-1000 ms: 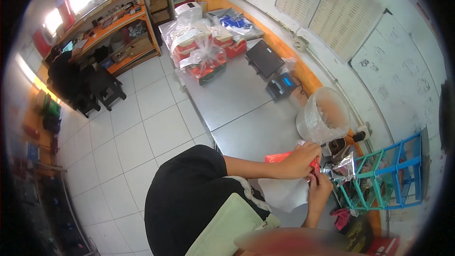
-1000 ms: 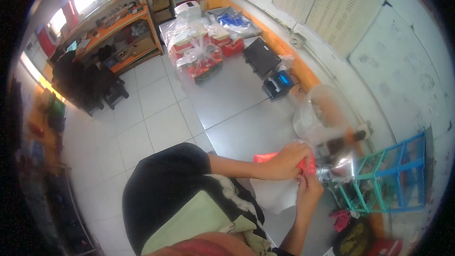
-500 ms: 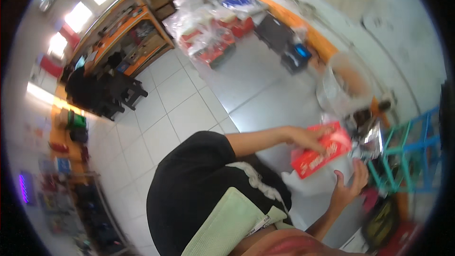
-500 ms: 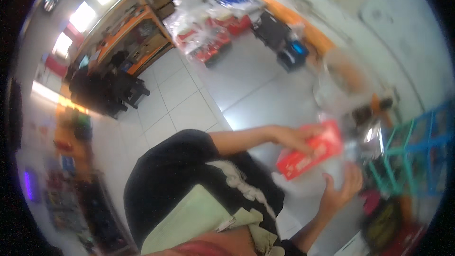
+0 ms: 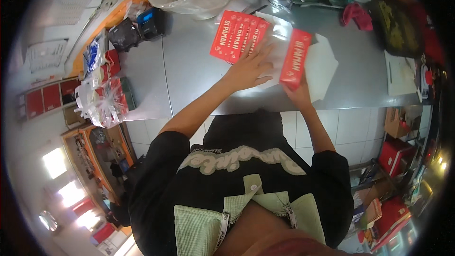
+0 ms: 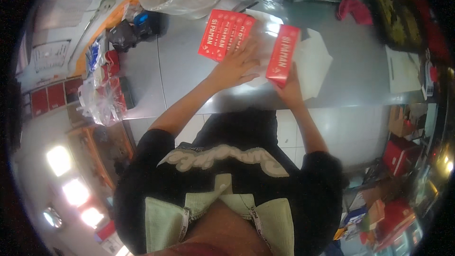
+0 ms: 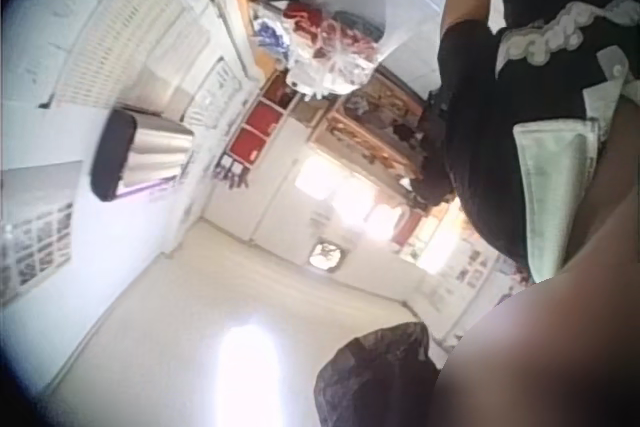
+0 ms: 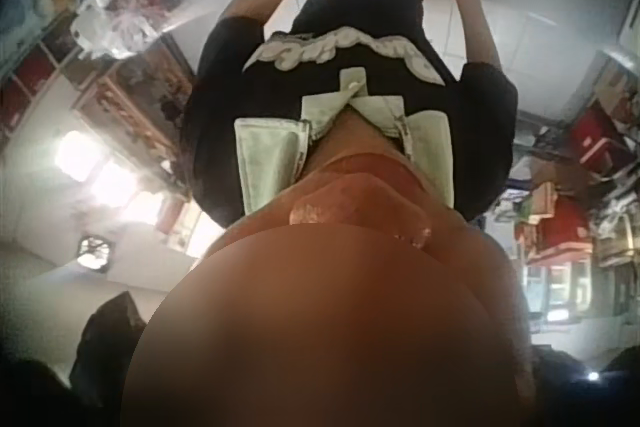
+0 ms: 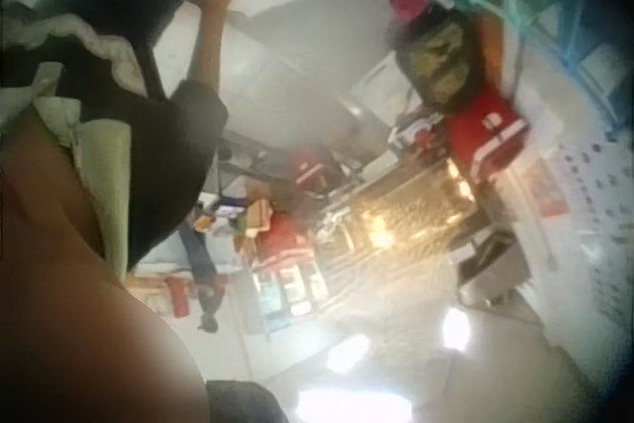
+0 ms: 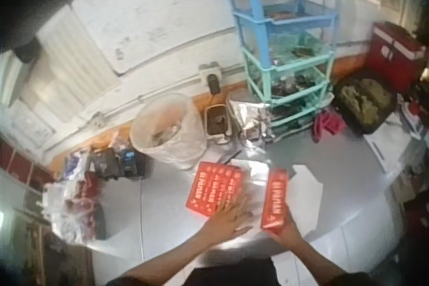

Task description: The person assembles flat-packed cardboard boxes on a metal counter. They fold the box flaps, insert red printed inserts, and stack the finished boxes. The person then carries the stack to a nearby desk and places it on top of other boxes.

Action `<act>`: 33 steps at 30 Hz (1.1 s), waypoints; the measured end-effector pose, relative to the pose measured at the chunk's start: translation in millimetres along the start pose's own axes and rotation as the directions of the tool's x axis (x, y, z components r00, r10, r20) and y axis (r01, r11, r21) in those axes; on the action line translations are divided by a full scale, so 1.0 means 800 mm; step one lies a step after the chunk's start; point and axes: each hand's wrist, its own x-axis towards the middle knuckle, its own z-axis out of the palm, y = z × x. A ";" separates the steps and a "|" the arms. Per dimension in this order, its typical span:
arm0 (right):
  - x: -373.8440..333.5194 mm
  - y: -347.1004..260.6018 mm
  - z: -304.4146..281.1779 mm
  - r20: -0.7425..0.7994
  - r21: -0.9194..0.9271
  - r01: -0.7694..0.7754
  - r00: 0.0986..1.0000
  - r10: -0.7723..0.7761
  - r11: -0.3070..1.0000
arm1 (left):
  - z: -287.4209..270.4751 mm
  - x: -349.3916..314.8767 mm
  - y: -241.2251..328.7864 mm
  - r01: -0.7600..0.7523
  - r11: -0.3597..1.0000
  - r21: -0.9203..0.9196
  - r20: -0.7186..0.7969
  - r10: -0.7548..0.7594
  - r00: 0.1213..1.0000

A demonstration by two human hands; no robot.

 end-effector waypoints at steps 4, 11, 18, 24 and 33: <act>0.008 0.019 0.030 0.144 -0.128 0.140 0.982 -0.121 0.982 | -0.011 -0.020 -0.010 -0.001 1.000 -0.013 0.034 0.001 0.999; 0.069 0.036 0.073 0.301 -0.169 0.415 0.885 -0.354 0.894 | -0.033 -0.013 -0.021 0.044 0.997 0.062 0.052 -0.047 0.998; 0.064 0.037 0.102 0.222 -0.256 0.401 0.910 -0.351 0.879 | -0.029 -0.020 -0.045 0.108 0.966 -0.236 0.061 -0.096 0.994; 0.062 0.019 0.134 0.082 -0.176 0.280 0.960 -0.269 0.944 | -0.020 -0.028 -0.055 0.112 0.972 -0.206 0.105 -0.092 0.990; 0.065 0.038 0.110 0.212 0.160 0.091 0.969 -0.124 0.983 | -0.043 -0.037 -0.047 0.302 0.933 -0.193 -0.213 -0.341 0.916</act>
